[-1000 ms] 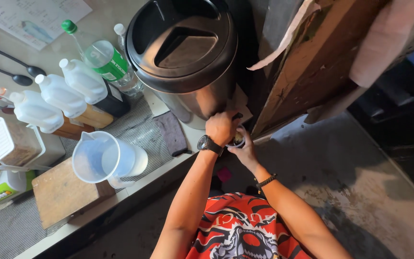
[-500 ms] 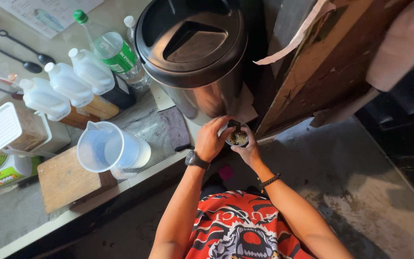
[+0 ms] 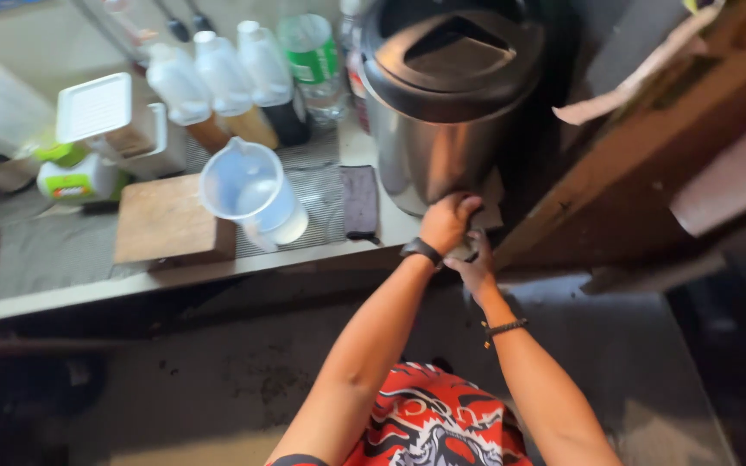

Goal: The person scoops ingredients from containers into a blender jar, adds ice, and places the jar on the blender base. They also scoop black pearls into a cup and seal it with a lid.

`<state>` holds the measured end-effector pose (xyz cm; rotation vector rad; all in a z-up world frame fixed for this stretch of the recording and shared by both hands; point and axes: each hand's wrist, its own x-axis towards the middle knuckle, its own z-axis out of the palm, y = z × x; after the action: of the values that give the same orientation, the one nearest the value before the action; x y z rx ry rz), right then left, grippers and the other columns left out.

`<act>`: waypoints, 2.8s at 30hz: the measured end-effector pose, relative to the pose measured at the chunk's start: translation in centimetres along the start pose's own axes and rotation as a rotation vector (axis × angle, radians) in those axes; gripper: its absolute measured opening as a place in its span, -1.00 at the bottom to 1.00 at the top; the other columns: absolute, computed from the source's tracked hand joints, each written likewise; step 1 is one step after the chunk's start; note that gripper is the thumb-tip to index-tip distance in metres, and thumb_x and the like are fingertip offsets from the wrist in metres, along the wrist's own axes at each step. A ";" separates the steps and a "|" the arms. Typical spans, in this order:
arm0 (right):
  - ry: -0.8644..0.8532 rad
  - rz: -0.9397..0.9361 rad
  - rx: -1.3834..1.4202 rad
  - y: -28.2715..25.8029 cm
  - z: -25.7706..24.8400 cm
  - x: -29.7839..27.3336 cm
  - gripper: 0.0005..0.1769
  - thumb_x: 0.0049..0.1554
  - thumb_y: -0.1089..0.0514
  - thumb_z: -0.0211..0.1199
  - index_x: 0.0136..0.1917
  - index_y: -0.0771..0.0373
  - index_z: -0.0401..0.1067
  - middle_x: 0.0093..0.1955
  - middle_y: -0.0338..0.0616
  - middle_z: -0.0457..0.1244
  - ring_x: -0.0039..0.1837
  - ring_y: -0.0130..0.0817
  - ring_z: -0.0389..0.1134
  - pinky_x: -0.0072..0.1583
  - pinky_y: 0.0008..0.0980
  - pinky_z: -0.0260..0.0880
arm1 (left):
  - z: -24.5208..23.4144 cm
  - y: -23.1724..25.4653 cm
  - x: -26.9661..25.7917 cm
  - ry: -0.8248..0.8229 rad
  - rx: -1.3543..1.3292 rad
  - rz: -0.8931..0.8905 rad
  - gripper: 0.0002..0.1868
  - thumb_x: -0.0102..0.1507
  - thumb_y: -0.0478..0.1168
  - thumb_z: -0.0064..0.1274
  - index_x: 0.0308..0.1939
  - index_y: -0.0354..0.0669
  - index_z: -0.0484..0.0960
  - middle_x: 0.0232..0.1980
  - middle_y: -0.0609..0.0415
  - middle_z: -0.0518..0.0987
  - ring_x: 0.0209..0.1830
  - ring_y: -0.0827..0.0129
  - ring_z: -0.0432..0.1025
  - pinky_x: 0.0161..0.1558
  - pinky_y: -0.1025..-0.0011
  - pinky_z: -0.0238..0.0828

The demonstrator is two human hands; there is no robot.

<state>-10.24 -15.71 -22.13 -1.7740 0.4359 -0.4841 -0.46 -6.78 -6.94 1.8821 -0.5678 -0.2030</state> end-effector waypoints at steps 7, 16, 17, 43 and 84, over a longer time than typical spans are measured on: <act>-0.144 -0.023 0.215 1.1 -0.6 0.7 -0.19 -0.20 0.35 0.40 0.33 0.21 0.27 0.21 -0.18 0.25 0.25 -0.33 0.27 0.30 -0.32 0.29 | -0.9 0.5 -3.2 0.107 -0.034 -0.004 -0.51 0.40 0.07 -0.08 0.20 -0.22 0.58 0.02 -0.20 0.67 0.09 -0.04 0.55 0.12 0.17 0.46; -0.132 0.151 0.045 -2.7 0.3 -5.5 -0.08 -0.23 0.36 0.49 0.39 0.25 0.24 0.23 -0.12 0.28 0.25 -0.30 0.32 0.28 -0.32 0.32 | -14.7 3.1 -19.4 0.390 -0.244 -0.066 -0.62 0.42 -0.14 -0.04 0.27 -0.21 0.53 0.08 -0.08 0.71 0.07 0.31 0.60 0.10 0.39 0.49; -0.198 0.016 -0.026 -4.0 0.9 -6.6 -0.10 -0.22 0.37 0.52 0.37 0.27 0.27 0.25 -0.09 0.27 0.27 -0.28 0.31 0.30 -0.31 0.31 | -16.2 1.9 -20.9 0.476 -0.255 -0.114 -0.63 0.41 -0.17 -0.06 0.25 -0.23 0.54 0.05 -0.07 0.72 0.02 0.34 0.60 0.07 0.40 0.50; -0.955 -0.205 0.762 -49.8 50.6 1.5 -0.16 -0.01 0.45 0.41 0.50 0.36 0.20 0.30 0.01 0.30 0.32 -0.25 0.39 0.38 -0.29 0.40 | -55.9 -8.5 -34.2 1.007 -0.207 -0.110 -0.58 0.41 -0.29 -0.11 0.35 -0.30 0.40 0.03 -0.04 0.69 -0.14 0.41 0.57 -0.02 0.45 0.51; 0.348 -0.113 -0.275 -31.9 61.6 -5.4 -0.17 0.12 0.23 0.50 0.48 0.38 0.09 0.41 0.13 0.26 0.43 -0.16 0.30 0.47 -0.22 0.27 | -83.9 -34.4 -6.6 0.598 0.551 0.022 -0.18 0.28 -0.13 0.14 0.55 -0.17 0.11 0.51 -0.32 0.20 0.53 -0.20 0.09 0.50 -0.07 -0.04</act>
<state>19.45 45.01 -5.70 -1.9907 0.6727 -0.8529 37.22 75.93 -7.44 2.3172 -0.2363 0.5731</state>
